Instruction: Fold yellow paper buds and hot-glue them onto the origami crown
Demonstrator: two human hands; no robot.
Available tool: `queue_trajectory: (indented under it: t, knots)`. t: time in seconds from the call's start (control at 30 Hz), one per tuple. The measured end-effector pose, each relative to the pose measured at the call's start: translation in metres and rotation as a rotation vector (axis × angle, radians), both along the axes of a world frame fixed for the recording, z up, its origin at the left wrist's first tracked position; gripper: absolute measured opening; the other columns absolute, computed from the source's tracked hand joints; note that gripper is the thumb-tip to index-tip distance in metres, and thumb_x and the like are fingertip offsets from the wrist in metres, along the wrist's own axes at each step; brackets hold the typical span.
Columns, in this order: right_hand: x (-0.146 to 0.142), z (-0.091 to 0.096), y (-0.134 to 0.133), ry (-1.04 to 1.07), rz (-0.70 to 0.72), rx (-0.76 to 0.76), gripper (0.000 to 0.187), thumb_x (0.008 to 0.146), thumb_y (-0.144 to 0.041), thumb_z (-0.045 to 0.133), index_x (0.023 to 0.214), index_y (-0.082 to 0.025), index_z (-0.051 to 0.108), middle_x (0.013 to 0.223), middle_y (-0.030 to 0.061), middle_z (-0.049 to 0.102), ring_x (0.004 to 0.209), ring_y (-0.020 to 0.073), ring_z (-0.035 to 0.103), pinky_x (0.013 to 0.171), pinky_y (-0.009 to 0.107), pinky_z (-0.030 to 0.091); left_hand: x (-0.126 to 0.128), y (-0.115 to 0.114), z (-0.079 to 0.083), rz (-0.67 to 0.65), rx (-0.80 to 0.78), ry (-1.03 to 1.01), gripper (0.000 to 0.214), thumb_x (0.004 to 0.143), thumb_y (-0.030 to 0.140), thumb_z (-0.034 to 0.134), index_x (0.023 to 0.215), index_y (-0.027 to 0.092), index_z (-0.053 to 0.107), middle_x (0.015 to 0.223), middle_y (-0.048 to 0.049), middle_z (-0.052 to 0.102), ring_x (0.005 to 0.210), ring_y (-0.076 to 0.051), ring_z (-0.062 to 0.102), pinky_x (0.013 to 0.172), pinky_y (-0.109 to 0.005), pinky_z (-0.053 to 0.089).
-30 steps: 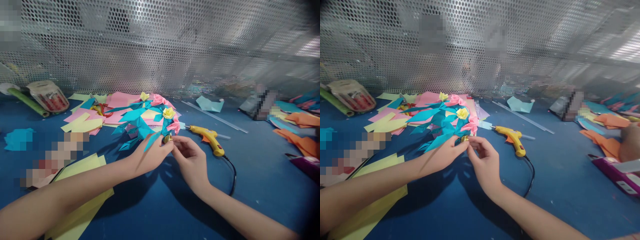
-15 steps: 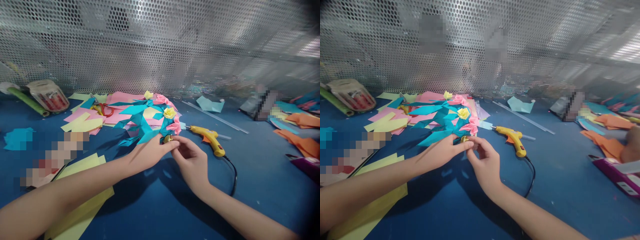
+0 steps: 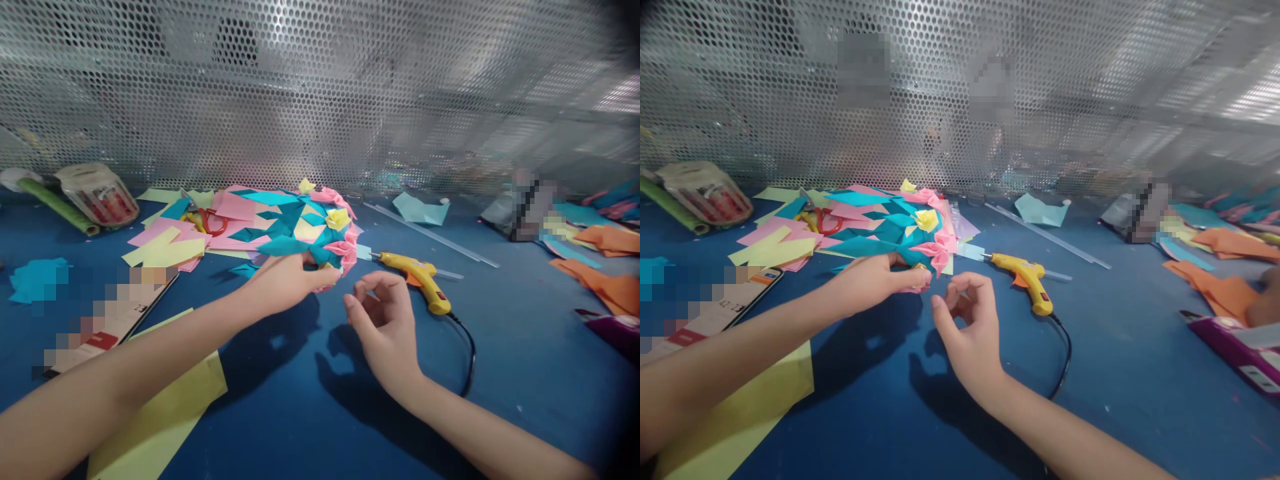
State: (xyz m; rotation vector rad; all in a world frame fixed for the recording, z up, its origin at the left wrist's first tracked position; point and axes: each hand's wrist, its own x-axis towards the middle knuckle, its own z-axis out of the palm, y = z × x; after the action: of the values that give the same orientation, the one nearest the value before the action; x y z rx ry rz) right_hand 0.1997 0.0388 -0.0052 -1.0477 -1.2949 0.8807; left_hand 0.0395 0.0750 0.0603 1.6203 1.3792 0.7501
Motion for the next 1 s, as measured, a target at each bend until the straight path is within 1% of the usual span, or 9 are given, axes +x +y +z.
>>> queue_trajectory:
  t: [0.13, 0.23, 0.37, 0.5, 0.63, 0.7, 0.83, 0.93, 1.0]
  knots:
    - [0.003, -0.002, 0.006, 0.031, -0.001, -0.038, 0.018, 0.083, -0.028, 0.064, 0.091, -0.026, 0.048, 0.076, -0.0047, 0.047, 0.058, 0.0103, 0.046, 0.048, 0.023, 0.04, -0.014, 0.012, 0.007, -0.015, -0.03, -0.051, 0.025, 0.075, 0.045, 0.065, 0.079, 0.021, 0.071, 0.083, -0.0008, 0.073, 0.088, -0.023, 0.065, 0.078, -0.031, 0.047]
    - [0.004, -0.005, 0.01, 0.047, 0.025, -0.084, 0.017, 0.084, -0.032, 0.063, 0.095, -0.025, 0.05, 0.076, -0.0043, 0.049, 0.057, 0.0099, 0.047, 0.048, 0.023, 0.041, -0.021, 0.016, 0.015, -0.06, -0.057, -0.091, 0.021, 0.073, 0.041, 0.068, 0.073, 0.021, 0.07, 0.081, -0.0003, 0.072, 0.087, -0.021, 0.063, 0.08, -0.03, 0.046]
    - [0.004, -0.005, 0.012, 0.058, 0.051, -0.12, 0.018, 0.083, -0.034, 0.063, 0.095, -0.024, 0.054, 0.075, -0.004, 0.05, 0.057, 0.0096, 0.047, 0.049, 0.023, 0.042, -0.027, 0.018, 0.026, -0.12, -0.111, -0.152, 0.014, 0.068, 0.033, 0.074, 0.065, 0.02, 0.069, 0.075, 0.0012, 0.069, 0.077, -0.017, 0.06, 0.077, -0.029, 0.046]
    - [0.003, -0.004, 0.011, 0.054, 0.069, -0.141, 0.017, 0.081, -0.034, 0.064, 0.091, -0.022, 0.057, 0.072, -0.0041, 0.05, 0.056, 0.0096, 0.046, 0.05, 0.023, 0.042, -0.034, 0.022, 0.031, -0.099, -0.166, -0.227, 0.012, 0.066, 0.029, 0.076, 0.066, 0.019, 0.069, 0.067, 0.0025, 0.065, 0.067, -0.014, 0.057, 0.068, -0.028, 0.047]
    - [0.003, -0.003, 0.012, 0.049, 0.072, -0.163, 0.017, 0.08, -0.034, 0.065, 0.089, -0.021, 0.058, 0.07, -0.0043, 0.051, 0.056, 0.0096, 0.046, 0.051, 0.023, 0.042, -0.042, 0.028, 0.035, -0.065, -0.193, -0.323, 0.013, 0.063, 0.027, 0.08, 0.067, 0.02, 0.069, 0.072, 0.0031, 0.067, 0.069, -0.013, 0.06, 0.066, -0.024, 0.049]
    - [0.004, -0.003, 0.012, 0.048, 0.071, -0.175, 0.017, 0.079, -0.034, 0.065, 0.089, -0.021, 0.058, 0.069, -0.0043, 0.051, 0.056, 0.0097, 0.047, 0.051, 0.023, 0.042, -0.047, 0.031, 0.037, -0.059, -0.201, -0.362, 0.013, 0.065, 0.029, 0.08, 0.068, 0.021, 0.07, 0.075, 0.0022, 0.068, 0.071, -0.013, 0.061, 0.065, -0.022, 0.05]
    - [0.004, -0.003, 0.014, 0.05, 0.066, -0.192, 0.018, 0.079, -0.034, 0.065, 0.088, -0.02, 0.059, 0.068, -0.0042, 0.051, 0.055, 0.0097, 0.046, 0.051, 0.023, 0.042, -0.056, 0.033, 0.041, -0.083, -0.244, -0.413, 0.016, 0.069, 0.038, 0.077, 0.071, 0.022, 0.073, 0.077, 0.0003, 0.069, 0.068, -0.014, 0.062, 0.06, -0.023, 0.052]
    - [0.004, -0.003, 0.014, 0.054, 0.065, -0.196, 0.019, 0.078, -0.035, 0.066, 0.088, -0.02, 0.06, 0.067, -0.0039, 0.052, 0.055, 0.0098, 0.046, 0.051, 0.023, 0.043, -0.057, 0.03, 0.042, -0.105, -0.278, -0.415, 0.017, 0.07, 0.039, 0.077, 0.07, 0.023, 0.073, 0.076, 0.0019, 0.068, 0.067, -0.013, 0.061, 0.06, -0.022, 0.053]
    - [0.004, -0.002, 0.014, 0.057, 0.07, -0.196, 0.019, 0.078, -0.035, 0.066, 0.087, -0.02, 0.061, 0.068, -0.0034, 0.052, 0.056, 0.0101, 0.047, 0.051, 0.023, 0.043, -0.053, 0.027, 0.043, -0.117, -0.298, -0.401, 0.016, 0.07, 0.038, 0.077, 0.069, 0.022, 0.072, 0.073, 0.0029, 0.067, 0.065, -0.011, 0.059, 0.059, -0.021, 0.052]
